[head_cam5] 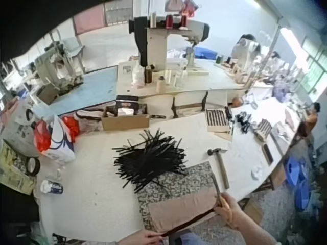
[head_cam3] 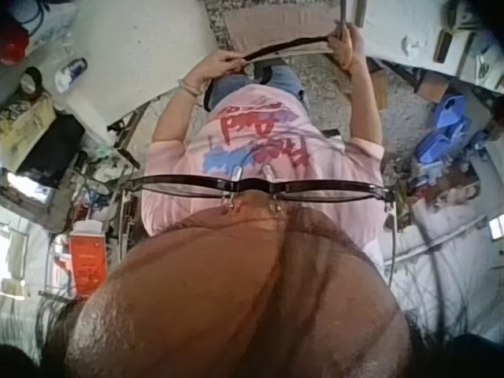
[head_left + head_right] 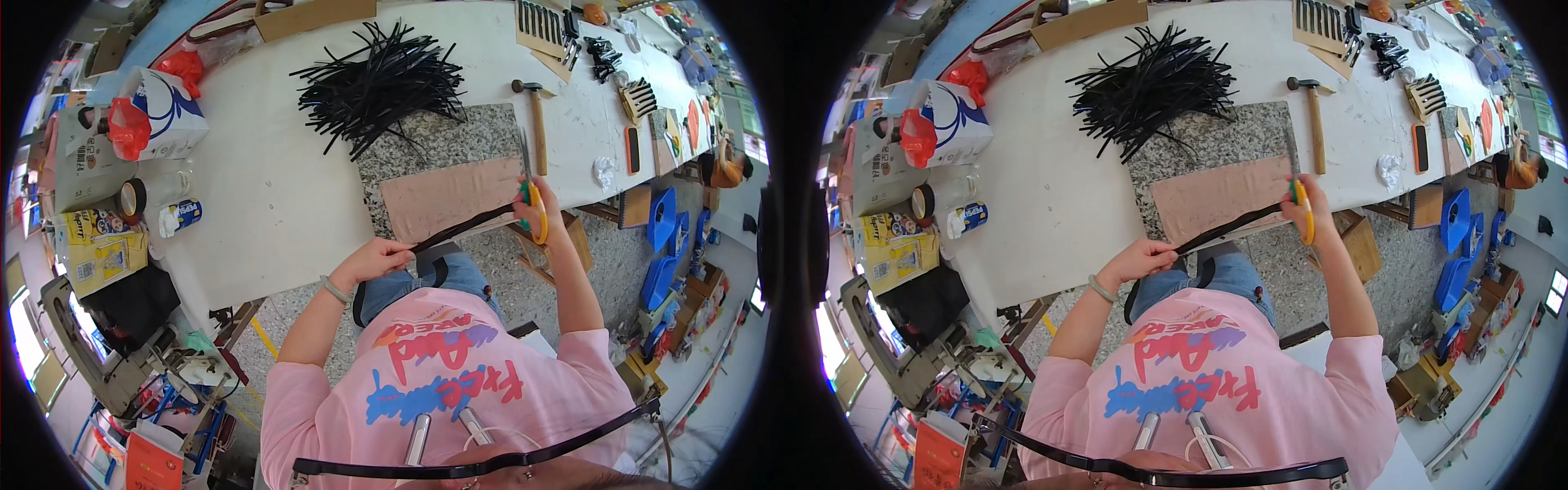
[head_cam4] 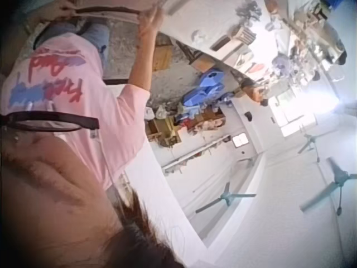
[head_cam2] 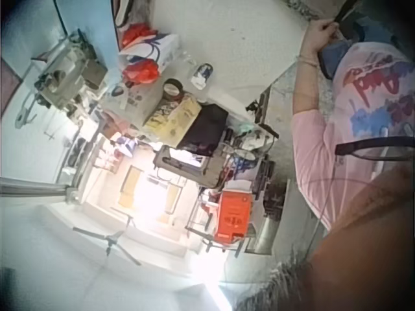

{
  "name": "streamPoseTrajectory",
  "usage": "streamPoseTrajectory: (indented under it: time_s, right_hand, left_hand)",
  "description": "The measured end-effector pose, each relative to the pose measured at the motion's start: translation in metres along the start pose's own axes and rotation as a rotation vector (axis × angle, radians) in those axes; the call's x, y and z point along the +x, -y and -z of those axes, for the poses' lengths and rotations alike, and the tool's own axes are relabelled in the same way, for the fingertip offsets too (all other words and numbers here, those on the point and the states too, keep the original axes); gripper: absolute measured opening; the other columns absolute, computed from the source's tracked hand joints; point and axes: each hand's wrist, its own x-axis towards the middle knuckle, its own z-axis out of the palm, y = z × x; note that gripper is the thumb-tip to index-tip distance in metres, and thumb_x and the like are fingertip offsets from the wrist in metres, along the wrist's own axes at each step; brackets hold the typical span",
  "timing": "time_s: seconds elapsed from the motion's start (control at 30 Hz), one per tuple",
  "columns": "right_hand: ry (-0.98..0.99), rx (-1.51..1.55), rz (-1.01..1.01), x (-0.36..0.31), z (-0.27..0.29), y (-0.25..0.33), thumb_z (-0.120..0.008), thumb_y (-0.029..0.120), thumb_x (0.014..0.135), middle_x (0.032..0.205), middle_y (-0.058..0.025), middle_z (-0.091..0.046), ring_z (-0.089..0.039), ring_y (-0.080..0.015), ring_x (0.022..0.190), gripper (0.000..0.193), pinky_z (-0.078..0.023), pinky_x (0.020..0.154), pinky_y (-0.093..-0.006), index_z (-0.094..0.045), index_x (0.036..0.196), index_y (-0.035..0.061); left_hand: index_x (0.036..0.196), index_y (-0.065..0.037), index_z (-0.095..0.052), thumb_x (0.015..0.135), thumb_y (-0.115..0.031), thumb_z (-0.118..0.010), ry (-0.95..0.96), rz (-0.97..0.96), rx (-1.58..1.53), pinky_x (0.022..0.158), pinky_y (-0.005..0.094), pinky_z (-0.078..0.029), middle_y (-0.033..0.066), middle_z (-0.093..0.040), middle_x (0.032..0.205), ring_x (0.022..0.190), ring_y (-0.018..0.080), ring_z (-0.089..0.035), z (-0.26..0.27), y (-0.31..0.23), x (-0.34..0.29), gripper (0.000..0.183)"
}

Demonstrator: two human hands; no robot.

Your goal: The person cuts black straps with scissors and places the cut pieces into a pile on the work table.

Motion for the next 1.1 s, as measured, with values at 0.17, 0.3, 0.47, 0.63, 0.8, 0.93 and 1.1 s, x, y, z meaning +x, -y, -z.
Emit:
streamPoseTrajectory:
  time_s: [0.17, 0.3, 0.47, 0.63, 0.8, 0.93, 1.1]
  right_hand:
    - [-0.188, -0.395, 0.075, 0.034, 0.026, -0.087, -0.059, 0.001, 0.072, 0.081, -0.0126, -0.06, -0.061, -0.0267, 0.07, 0.044, -0.049, 0.063, -0.0344, -0.047, 0.114, 0.0055]
    - [-0.282, -0.743, 0.119, 0.038, 0.018, -0.094, -0.059, 0.008, 0.071, 0.09, -0.0231, -0.062, -0.059, -0.0405, 0.086, 0.044, -0.047, 0.074, -0.0424, -0.046, 0.113, 0.0029]
    - [-0.289, -0.755, 0.106, 0.035, 0.016, -0.096, -0.058, 0.009, 0.071, 0.091, -0.0234, -0.062, -0.058, -0.042, 0.087, 0.045, -0.047, 0.074, -0.044, -0.046, 0.114, 0.0042]
    - [-0.424, -0.724, 0.198, 0.047, 0.012, -0.105, -0.059, 0.011, 0.076, 0.084, -0.019, -0.062, -0.061, -0.0363, 0.079, 0.034, -0.048, 0.069, -0.0401, -0.049, 0.108, 0.0034]
    - [-0.679, -0.429, 0.6, 0.052, 0.002, 0.037, -0.068, 0.014, 0.08, 0.077, -0.0059, -0.058, -0.054, -0.0143, 0.069, 0.037, -0.046, 0.064, -0.0261, -0.047, 0.107, 0.0]
    - [-0.291, -0.457, 0.41, 0.033, -0.038, 0.123, -0.068, 0.017, 0.08, 0.084, -0.0071, -0.061, -0.058, -0.0163, 0.077, 0.049, -0.047, 0.066, -0.031, -0.044, 0.121, 0.0033]
    - [0.591, -0.511, 0.072, 0.059, -0.115, 0.081, -0.05, 0.065, 0.079, 0.085, -0.0113, -0.063, -0.061, -0.02, 0.071, 0.071, -0.049, 0.062, -0.0328, -0.053, 0.114, 0.0031]
  left_hand:
    - [0.085, -0.003, -0.064, 0.089, -0.023, -0.057, -0.054, -0.002, 0.173, 0.049, 0.021, -0.037, -0.0028, -0.054, 0.062, 0.053, 0.0046, -0.046, 0.014, 0.021, 0.023, 0.022]
    - [0.081, -0.001, -0.065, 0.085, -0.03, -0.06, -0.162, 0.09, 0.393, 0.051, 0.0248, -0.04, 0.0009, -0.055, 0.057, 0.054, 0.0073, -0.049, 0.024, 0.035, 0.027, 0.03]
    - [0.079, -0.001, -0.064, 0.084, -0.033, -0.059, -0.3, -0.004, 0.514, 0.053, 0.0294, -0.042, 0.0043, -0.056, 0.057, 0.054, 0.0112, -0.05, 0.019, 0.042, 0.028, 0.033]
    - [0.079, 0.0, -0.063, 0.084, -0.031, -0.058, -0.35, 0.013, 0.447, 0.055, 0.0302, -0.042, 0.0062, -0.057, 0.061, 0.056, 0.0125, -0.05, 0.023, 0.034, 0.023, 0.032]
    - [0.073, 0.0, -0.056, 0.087, -0.025, -0.055, -0.629, -0.32, 0.271, 0.053, 0.0263, -0.038, -0.0014, -0.05, 0.059, 0.055, 0.0097, -0.042, 0.047, -0.051, 0.017, 0.028]
    - [0.072, -0.002, -0.055, 0.089, -0.022, -0.054, -0.819, -0.391, 0.225, 0.05, 0.0235, -0.033, -0.0049, -0.045, 0.059, 0.054, 0.0068, -0.039, 0.091, -0.091, 0.038, 0.026]
    - [0.08, -0.001, -0.06, 0.091, -0.023, -0.052, -0.838, -0.414, 0.116, 0.05, 0.0216, -0.031, -0.0038, -0.045, 0.06, 0.054, 0.005, -0.038, 0.104, -0.102, 0.061, 0.026]
